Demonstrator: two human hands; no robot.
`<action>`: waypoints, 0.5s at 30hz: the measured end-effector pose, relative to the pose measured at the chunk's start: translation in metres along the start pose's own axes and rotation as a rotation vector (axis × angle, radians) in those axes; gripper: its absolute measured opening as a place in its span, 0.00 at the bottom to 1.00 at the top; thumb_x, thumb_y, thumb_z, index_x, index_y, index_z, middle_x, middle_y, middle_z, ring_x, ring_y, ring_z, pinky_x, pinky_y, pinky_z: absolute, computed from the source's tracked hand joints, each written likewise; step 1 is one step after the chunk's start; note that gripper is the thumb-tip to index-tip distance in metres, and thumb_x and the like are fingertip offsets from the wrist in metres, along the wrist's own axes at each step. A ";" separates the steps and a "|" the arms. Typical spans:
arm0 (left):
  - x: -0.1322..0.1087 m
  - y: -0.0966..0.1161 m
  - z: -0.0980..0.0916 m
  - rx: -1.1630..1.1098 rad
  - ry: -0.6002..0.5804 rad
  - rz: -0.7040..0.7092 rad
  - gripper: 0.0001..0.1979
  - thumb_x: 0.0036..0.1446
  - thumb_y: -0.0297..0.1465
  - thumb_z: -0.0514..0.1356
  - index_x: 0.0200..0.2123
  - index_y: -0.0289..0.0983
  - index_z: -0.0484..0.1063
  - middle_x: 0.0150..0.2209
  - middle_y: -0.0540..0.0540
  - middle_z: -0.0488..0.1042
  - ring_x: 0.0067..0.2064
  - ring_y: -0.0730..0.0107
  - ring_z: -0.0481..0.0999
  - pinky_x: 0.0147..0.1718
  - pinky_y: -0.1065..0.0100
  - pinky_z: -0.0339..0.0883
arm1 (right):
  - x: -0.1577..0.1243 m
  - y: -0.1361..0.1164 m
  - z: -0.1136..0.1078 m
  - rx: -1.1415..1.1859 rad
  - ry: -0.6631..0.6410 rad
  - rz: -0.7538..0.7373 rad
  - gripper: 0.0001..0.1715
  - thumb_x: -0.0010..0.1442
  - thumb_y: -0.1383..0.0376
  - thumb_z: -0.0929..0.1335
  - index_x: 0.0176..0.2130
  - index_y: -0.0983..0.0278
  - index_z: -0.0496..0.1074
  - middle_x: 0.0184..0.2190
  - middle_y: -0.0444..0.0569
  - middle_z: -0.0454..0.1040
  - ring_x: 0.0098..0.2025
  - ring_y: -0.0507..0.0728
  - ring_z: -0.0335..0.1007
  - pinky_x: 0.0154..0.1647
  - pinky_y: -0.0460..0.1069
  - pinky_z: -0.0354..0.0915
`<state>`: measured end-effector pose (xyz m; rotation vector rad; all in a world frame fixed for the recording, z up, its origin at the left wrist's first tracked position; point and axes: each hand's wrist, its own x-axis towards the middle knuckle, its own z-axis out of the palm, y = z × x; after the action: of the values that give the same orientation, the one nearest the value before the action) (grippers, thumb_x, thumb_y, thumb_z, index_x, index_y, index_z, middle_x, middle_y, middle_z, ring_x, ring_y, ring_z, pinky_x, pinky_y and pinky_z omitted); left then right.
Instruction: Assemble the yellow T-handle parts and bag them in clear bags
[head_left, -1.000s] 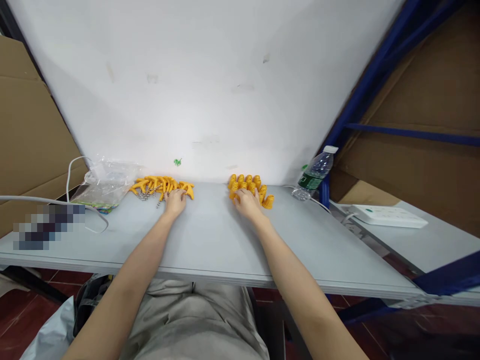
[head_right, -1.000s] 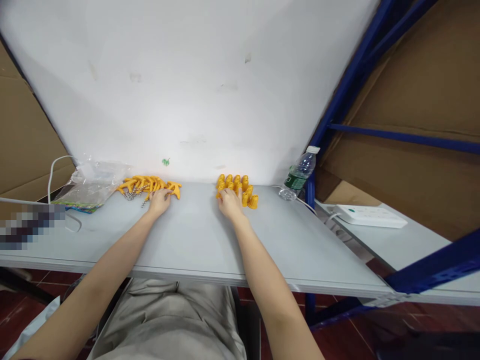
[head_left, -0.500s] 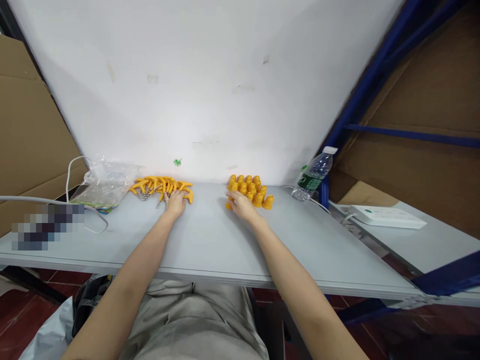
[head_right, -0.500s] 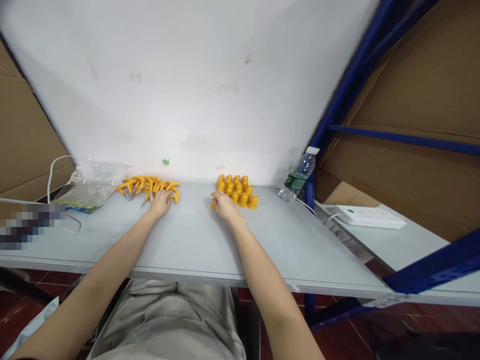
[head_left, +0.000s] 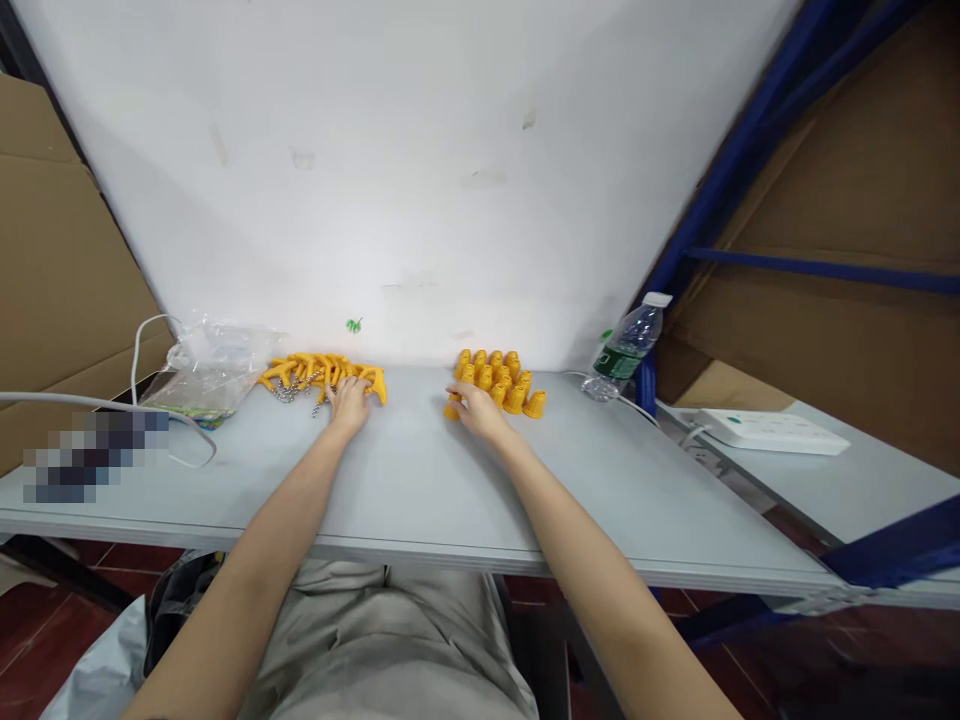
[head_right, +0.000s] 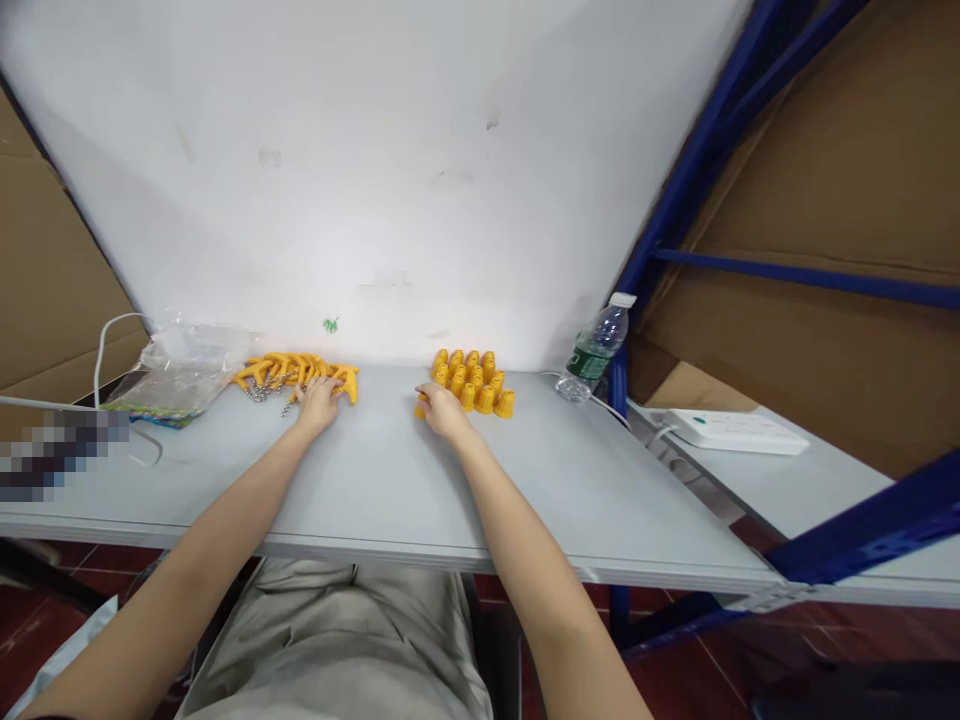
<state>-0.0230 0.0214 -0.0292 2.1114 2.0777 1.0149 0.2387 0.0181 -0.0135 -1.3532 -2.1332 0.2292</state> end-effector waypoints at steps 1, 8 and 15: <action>0.001 0.001 0.000 -0.038 0.035 -0.014 0.15 0.57 0.22 0.53 0.43 0.39 0.76 0.48 0.39 0.76 0.56 0.51 0.68 0.61 0.42 0.46 | 0.002 0.000 0.002 0.012 0.001 -0.004 0.18 0.61 0.73 0.63 0.48 0.63 0.73 0.49 0.56 0.76 0.53 0.64 0.72 0.55 0.58 0.66; 0.009 0.004 0.000 -0.424 0.321 -0.139 0.07 0.54 0.26 0.60 0.39 0.38 0.73 0.44 0.41 0.78 0.51 0.54 0.72 0.57 0.46 0.54 | 0.019 -0.010 0.013 0.043 -0.034 0.017 0.18 0.58 0.76 0.65 0.47 0.68 0.74 0.48 0.59 0.76 0.52 0.62 0.73 0.55 0.54 0.65; 0.018 0.006 -0.001 -1.089 0.457 -0.365 0.10 0.49 0.23 0.64 0.35 0.36 0.68 0.34 0.47 0.74 0.39 0.71 0.75 0.44 0.67 0.68 | 0.041 -0.022 0.026 0.045 -0.051 0.086 0.18 0.54 0.77 0.67 0.44 0.66 0.76 0.45 0.56 0.78 0.49 0.60 0.74 0.53 0.53 0.65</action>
<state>-0.0199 0.0368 -0.0183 0.9852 1.3313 2.0204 0.1944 0.0483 -0.0091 -1.4282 -2.1011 0.3480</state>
